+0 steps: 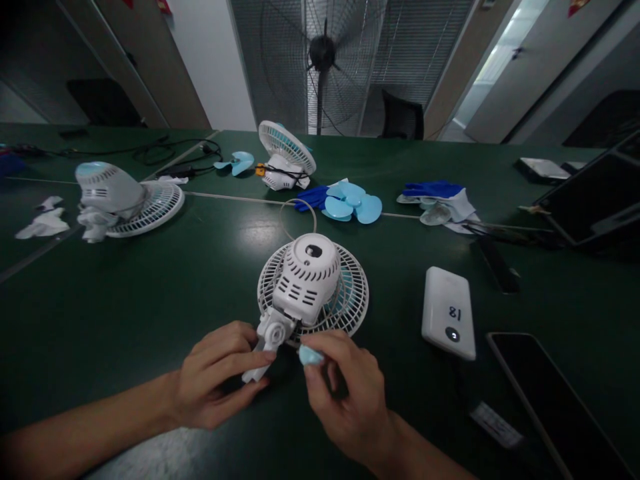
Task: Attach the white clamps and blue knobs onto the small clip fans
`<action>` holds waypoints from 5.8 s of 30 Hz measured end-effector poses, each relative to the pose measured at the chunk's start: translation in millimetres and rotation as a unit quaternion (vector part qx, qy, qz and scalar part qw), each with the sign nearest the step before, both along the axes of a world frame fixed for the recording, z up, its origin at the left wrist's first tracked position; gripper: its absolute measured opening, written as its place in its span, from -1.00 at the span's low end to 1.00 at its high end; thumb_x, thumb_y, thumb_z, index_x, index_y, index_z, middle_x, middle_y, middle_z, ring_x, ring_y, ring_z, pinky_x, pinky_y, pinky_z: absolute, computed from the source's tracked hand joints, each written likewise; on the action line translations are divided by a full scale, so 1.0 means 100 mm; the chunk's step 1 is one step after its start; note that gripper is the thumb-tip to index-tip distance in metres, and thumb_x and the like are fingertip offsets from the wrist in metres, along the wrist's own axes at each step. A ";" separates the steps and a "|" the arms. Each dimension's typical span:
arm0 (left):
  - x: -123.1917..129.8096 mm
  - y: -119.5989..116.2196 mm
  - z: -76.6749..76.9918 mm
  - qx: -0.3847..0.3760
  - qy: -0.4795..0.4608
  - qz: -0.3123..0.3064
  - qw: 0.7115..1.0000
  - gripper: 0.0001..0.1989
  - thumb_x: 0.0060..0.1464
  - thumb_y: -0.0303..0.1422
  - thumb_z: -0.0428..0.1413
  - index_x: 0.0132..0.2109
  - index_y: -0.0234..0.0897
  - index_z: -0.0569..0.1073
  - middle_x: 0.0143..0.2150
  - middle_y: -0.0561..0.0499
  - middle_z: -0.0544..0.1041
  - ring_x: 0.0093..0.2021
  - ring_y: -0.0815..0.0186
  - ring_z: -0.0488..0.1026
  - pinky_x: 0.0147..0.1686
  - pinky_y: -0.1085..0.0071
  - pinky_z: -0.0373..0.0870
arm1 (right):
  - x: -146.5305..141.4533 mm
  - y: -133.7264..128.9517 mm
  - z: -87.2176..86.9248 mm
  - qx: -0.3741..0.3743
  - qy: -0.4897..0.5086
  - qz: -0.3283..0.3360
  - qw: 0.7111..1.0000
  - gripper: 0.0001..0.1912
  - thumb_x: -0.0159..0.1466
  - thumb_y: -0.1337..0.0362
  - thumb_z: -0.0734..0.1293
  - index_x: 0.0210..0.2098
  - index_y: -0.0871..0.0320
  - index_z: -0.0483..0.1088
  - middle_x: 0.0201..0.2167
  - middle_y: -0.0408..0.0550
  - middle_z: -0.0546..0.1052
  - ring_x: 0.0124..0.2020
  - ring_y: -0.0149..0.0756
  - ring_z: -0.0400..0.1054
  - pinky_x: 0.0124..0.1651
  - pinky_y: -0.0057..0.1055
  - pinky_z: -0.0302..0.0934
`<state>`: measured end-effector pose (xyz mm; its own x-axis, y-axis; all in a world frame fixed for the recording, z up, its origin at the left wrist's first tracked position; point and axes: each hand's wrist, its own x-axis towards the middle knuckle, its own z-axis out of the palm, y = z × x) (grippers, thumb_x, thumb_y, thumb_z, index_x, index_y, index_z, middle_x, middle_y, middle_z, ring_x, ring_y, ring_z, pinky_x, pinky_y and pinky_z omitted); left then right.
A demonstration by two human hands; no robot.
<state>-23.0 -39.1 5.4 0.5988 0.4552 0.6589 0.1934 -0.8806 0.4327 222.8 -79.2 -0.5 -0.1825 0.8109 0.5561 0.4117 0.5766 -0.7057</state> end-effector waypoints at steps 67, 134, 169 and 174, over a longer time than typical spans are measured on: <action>0.13 0.28 0.01 -0.188 0.054 -0.059 0.979 -0.73 0.37 -0.30 0.06 0.13 -0.32 0.39 -0.14 -0.09 0.57 -0.26 0.34 0.53 -0.27 0.46 0.49 | -0.12 0.04 0.02 0.019 -0.024 -0.019 0.999 -0.74 0.36 0.43 0.36 0.01 0.06 0.49 -0.14 -0.04 0.55 -0.13 -0.30 0.50 -0.11 -0.33 0.46; 0.09 0.25 -0.04 -0.140 0.105 -0.046 0.983 -0.69 0.42 -0.23 0.00 0.20 -0.24 0.35 -0.20 -0.04 0.50 -0.27 0.30 0.48 -0.27 0.38 0.46 | -0.13 0.07 0.30 -0.036 -0.102 -0.022 0.994 -0.74 0.44 0.25 0.28 -0.40 0.13 0.37 -0.53 -0.23 0.44 -0.56 -0.47 0.35 -0.50 -0.46 0.15; 0.06 0.26 -0.04 -0.107 0.114 -0.043 0.987 -0.67 0.44 -0.24 -0.03 0.24 -0.27 0.30 -0.16 -0.06 0.52 -0.26 0.30 0.51 -0.24 0.38 0.52 | 0.18 0.24 0.09 0.217 -0.251 0.023 0.943 -0.68 0.36 0.32 0.40 0.09 0.17 0.41 -0.12 -0.02 0.62 -0.21 -0.38 0.55 -0.21 -0.49 0.43; 0.07 0.25 -0.03 -0.114 0.117 -0.042 0.986 -0.65 0.43 -0.22 -0.01 0.23 -0.27 0.30 -0.17 -0.05 0.53 -0.27 0.31 0.51 -0.25 0.38 0.52 | 0.08 0.20 0.09 0.187 -0.244 -0.005 0.951 -0.85 0.39 0.27 0.37 -0.06 0.14 0.47 -0.23 -0.07 0.63 -0.30 -0.39 0.54 -0.28 -0.48 0.41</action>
<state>-16.1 -14.0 2.6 0.7640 0.5177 0.3850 0.2418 -0.7830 0.5730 231.2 -59.0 8.9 -0.4869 0.5758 0.6568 0.6446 0.7443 -0.1746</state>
